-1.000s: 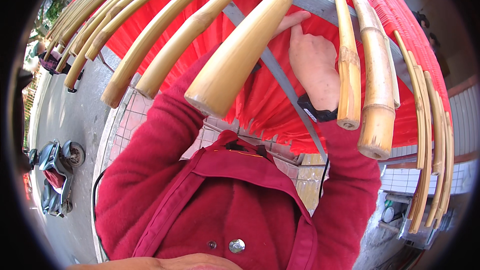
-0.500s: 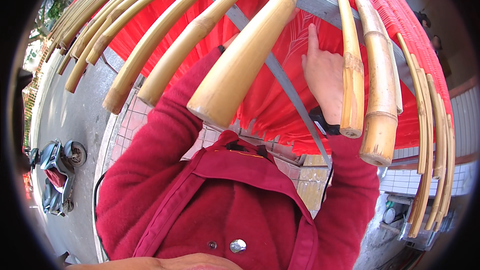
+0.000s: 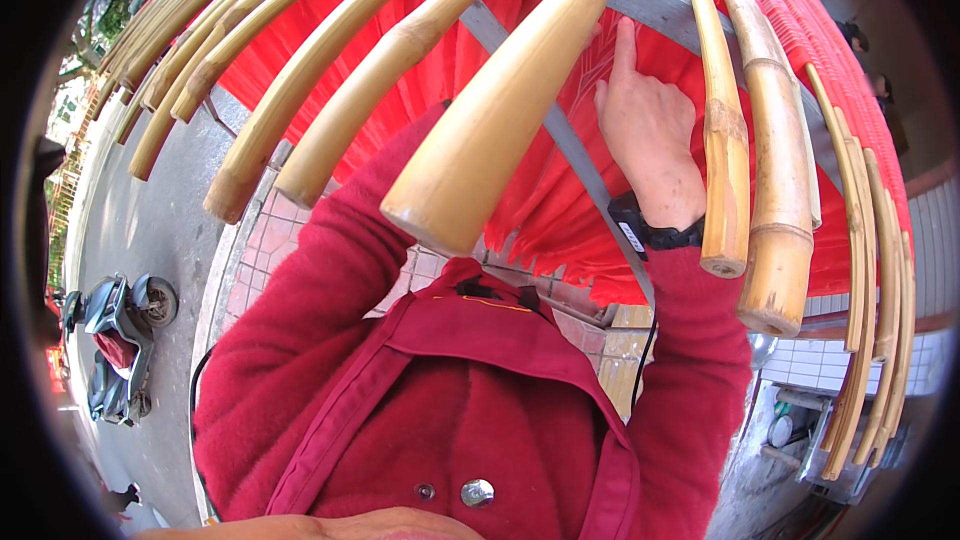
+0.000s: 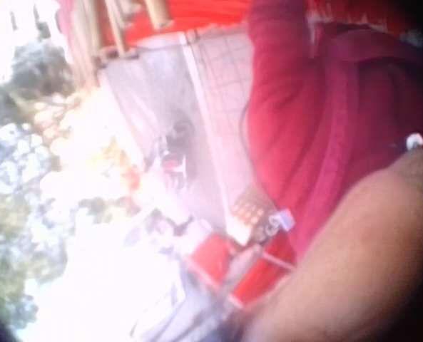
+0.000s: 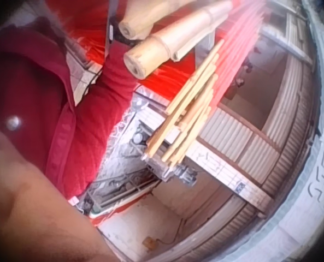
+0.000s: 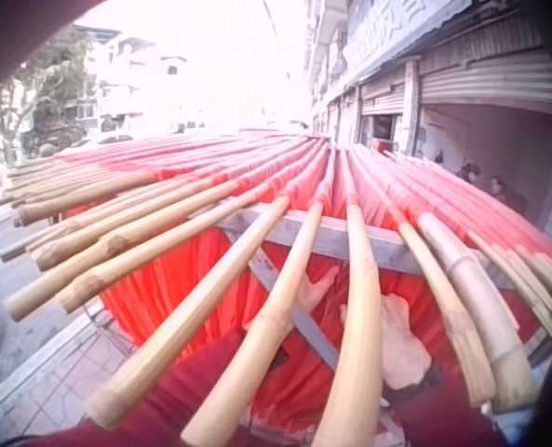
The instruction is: The person attaches red fabric to a metal frame and then inserts bamboo ribs into the umbrella structure. They align and secure each rib one at a time, working around the circumference of the umbrella.
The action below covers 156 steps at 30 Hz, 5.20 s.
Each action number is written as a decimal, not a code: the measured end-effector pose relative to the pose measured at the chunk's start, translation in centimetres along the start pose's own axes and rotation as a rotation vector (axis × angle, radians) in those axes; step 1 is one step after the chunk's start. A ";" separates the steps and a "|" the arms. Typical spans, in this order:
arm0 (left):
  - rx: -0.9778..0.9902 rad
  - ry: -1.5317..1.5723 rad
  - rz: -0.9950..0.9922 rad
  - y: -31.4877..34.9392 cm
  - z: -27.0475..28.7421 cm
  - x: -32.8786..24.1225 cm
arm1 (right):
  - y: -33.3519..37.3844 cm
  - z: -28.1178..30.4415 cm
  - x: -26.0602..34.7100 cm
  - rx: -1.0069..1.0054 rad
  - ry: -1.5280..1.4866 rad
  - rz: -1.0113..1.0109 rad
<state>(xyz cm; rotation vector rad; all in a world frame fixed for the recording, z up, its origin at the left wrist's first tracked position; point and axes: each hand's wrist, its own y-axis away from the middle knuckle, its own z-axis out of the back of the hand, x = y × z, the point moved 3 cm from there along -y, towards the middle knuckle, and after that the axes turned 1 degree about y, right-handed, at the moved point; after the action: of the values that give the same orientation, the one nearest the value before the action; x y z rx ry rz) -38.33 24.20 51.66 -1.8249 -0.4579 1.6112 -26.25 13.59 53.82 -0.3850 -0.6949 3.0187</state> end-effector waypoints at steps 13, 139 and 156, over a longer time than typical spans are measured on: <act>0.080 -0.050 0.126 5.2 2.0 3.4 | 4.7 2.2 -1.1 -0.053 -0.257 0.041; -0.078 -0.249 -0.037 4.5 31.4 2.3 | -3.8 -9.6 20.4 -0.590 -1.218 -0.552; 0.329 -0.138 -0.056 4.8 26.7 -1.9 | -4.7 -7.8 29.2 -0.290 -1.290 -0.211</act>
<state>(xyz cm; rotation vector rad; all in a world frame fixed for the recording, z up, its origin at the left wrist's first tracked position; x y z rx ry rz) -65.39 25.88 49.00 -1.4523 -0.2804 1.6691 -52.81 23.30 42.20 1.6262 -1.0456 2.5955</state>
